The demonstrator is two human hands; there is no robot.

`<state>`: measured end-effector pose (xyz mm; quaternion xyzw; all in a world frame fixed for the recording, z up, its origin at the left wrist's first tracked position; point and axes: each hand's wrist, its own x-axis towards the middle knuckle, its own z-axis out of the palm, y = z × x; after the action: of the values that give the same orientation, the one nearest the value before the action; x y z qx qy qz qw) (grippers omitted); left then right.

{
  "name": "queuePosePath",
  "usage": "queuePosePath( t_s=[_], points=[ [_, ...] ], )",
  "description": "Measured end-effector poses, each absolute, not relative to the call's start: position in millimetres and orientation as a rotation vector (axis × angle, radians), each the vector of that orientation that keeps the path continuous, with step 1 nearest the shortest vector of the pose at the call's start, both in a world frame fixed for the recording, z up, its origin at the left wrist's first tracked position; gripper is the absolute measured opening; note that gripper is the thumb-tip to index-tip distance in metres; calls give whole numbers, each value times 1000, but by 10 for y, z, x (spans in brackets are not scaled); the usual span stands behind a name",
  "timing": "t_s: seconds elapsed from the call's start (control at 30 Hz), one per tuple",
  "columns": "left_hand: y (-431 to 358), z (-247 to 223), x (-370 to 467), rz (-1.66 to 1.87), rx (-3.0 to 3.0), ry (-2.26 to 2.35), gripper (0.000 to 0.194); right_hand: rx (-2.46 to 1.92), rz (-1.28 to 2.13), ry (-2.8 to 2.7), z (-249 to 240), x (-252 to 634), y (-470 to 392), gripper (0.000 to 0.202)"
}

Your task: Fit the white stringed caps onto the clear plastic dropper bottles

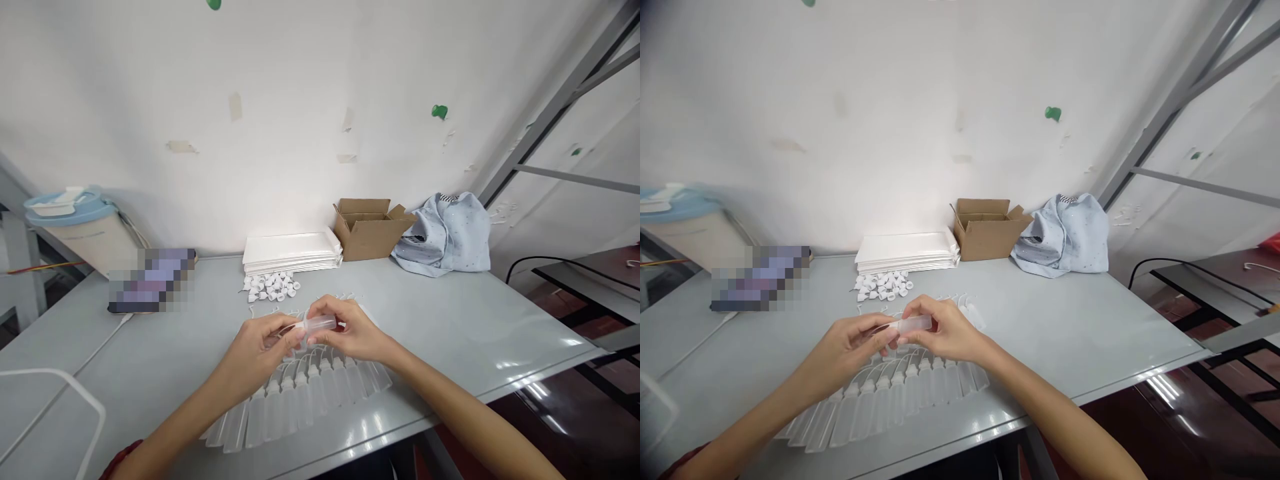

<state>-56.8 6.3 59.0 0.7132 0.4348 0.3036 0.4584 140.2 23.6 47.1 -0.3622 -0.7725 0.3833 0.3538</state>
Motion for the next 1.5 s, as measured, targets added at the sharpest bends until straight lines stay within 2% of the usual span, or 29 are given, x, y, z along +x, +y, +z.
queuePosePath(
  t_s=[0.27,0.43,0.63,0.8,0.97,1.2,1.37,1.5],
  points=[
    [126,605,-602,676,1395,941,39,-770,779,-2005,483,1407,254,18],
    [106,583,-592,608,1318,870,41,-755,765,-2010,463,1413,251,21],
    [21,546,-564,747,1749,1031,37,-806,863,-1945,451,1415,240,28],
    [0,426,-547,1048,2340,1054,19,-921,1076,-1844,440,1411,236,34],
    [9,426,-542,1111,2299,1085,12,-902,1206,-1780,422,1405,246,30],
    [16,607,-545,743,1808,1101,30,-779,1215,-1769,445,1396,258,21],
    [9,584,-556,726,1801,1060,38,-850,1257,-1776,387,1388,245,27],
    [-7,507,-543,868,2085,1075,35,-881,1308,-1737,394,1382,231,29]
  ],
)
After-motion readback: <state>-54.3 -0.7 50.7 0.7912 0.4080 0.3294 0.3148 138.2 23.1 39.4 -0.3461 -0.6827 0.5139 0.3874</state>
